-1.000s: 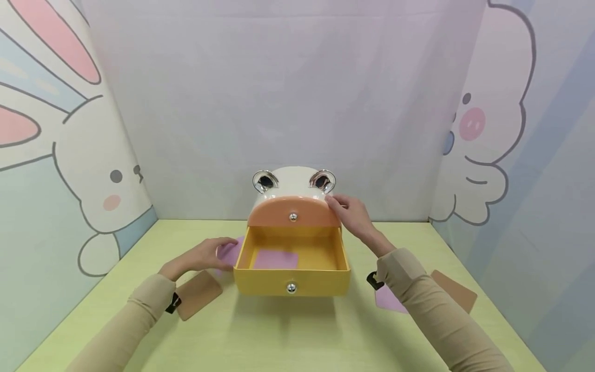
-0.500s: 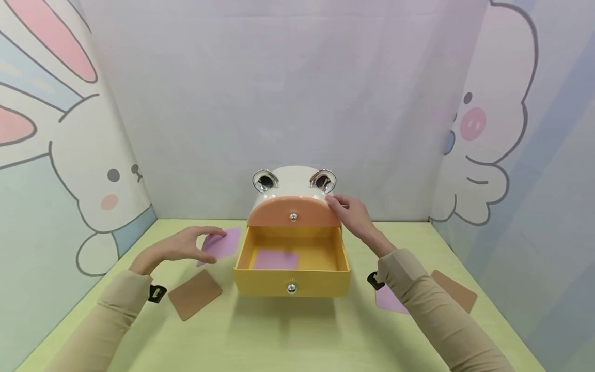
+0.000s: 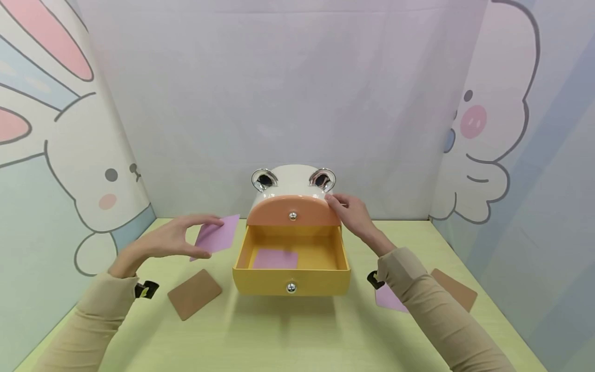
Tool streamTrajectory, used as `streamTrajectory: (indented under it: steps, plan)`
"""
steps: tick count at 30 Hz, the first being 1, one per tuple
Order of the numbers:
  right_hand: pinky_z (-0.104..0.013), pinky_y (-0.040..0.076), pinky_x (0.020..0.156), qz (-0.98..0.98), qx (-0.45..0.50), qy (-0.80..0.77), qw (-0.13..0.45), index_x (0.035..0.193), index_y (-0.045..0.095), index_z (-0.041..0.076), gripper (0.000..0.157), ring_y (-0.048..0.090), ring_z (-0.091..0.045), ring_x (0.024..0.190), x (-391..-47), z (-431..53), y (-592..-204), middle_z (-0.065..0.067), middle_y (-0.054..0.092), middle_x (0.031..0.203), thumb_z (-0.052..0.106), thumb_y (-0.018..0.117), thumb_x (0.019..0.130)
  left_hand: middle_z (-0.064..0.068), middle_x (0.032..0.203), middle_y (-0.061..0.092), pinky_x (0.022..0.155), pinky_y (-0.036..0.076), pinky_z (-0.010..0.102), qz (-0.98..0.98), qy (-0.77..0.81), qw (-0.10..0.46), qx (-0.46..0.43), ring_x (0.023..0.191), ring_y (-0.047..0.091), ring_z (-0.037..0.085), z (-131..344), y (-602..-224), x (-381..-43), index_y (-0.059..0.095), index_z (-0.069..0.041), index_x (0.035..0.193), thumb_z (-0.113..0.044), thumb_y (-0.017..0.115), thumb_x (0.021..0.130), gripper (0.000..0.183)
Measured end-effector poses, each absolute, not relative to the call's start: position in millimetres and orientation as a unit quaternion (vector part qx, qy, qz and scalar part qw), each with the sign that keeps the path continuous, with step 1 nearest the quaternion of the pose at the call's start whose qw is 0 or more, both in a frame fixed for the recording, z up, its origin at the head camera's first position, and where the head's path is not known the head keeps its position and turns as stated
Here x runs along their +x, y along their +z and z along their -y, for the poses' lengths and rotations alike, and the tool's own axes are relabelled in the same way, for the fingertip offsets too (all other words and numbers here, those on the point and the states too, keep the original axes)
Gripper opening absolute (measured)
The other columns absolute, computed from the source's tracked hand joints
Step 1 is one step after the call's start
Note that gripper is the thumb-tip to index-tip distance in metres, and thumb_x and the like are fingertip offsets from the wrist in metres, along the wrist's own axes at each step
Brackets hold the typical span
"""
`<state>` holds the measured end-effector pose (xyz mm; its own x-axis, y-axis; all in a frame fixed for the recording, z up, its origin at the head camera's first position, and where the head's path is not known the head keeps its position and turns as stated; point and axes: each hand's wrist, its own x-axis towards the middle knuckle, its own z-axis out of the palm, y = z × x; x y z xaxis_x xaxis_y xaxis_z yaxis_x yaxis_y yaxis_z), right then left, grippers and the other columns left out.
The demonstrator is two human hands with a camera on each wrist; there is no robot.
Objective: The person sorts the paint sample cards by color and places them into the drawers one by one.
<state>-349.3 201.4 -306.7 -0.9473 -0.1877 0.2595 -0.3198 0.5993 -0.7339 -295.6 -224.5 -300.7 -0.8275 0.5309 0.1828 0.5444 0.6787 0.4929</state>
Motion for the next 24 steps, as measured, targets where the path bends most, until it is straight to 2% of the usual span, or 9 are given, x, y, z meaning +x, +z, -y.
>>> streamTrajectory:
  steps: [6,18,24]
  plan:
    - [-0.058,0.04,0.106,0.889,0.139,0.428,0.078,0.138,0.051,0.005,0.063,0.05,-0.038,0.128,-350,-203,-307,-0.019,0.057,0.135,0.053,0.04,0.099,0.003,0.133,0.058,0.092,0.048,0.041,0.91,-0.247,0.046,-0.331,0.121,0.052,0.025,203,-286,-283,0.062,-0.022,0.127,-0.039,0.082,0.072,0.061]
    - [-0.058,0.041,0.106,0.891,0.141,0.423,0.081,0.137,0.053,0.005,0.062,0.05,-0.038,0.127,-350,-203,-308,-0.019,0.058,0.134,0.052,0.04,0.1,-0.001,0.132,0.059,0.093,0.046,0.043,0.906,-0.216,0.035,-0.363,0.12,0.049,0.023,156,-275,-273,0.063,-0.025,0.125,-0.043,0.08,0.072,0.058]
    - [-0.057,0.041,0.106,0.892,0.142,0.421,0.085,0.136,0.054,0.005,0.061,0.051,-0.037,0.127,-350,-202,-307,-0.019,0.059,0.134,0.052,0.04,0.1,0.004,0.138,0.057,0.097,0.043,0.045,0.9,-0.185,0.053,-0.392,0.121,0.051,0.028,137,-276,-278,0.061,-0.023,0.124,-0.046,0.078,0.073,0.058]
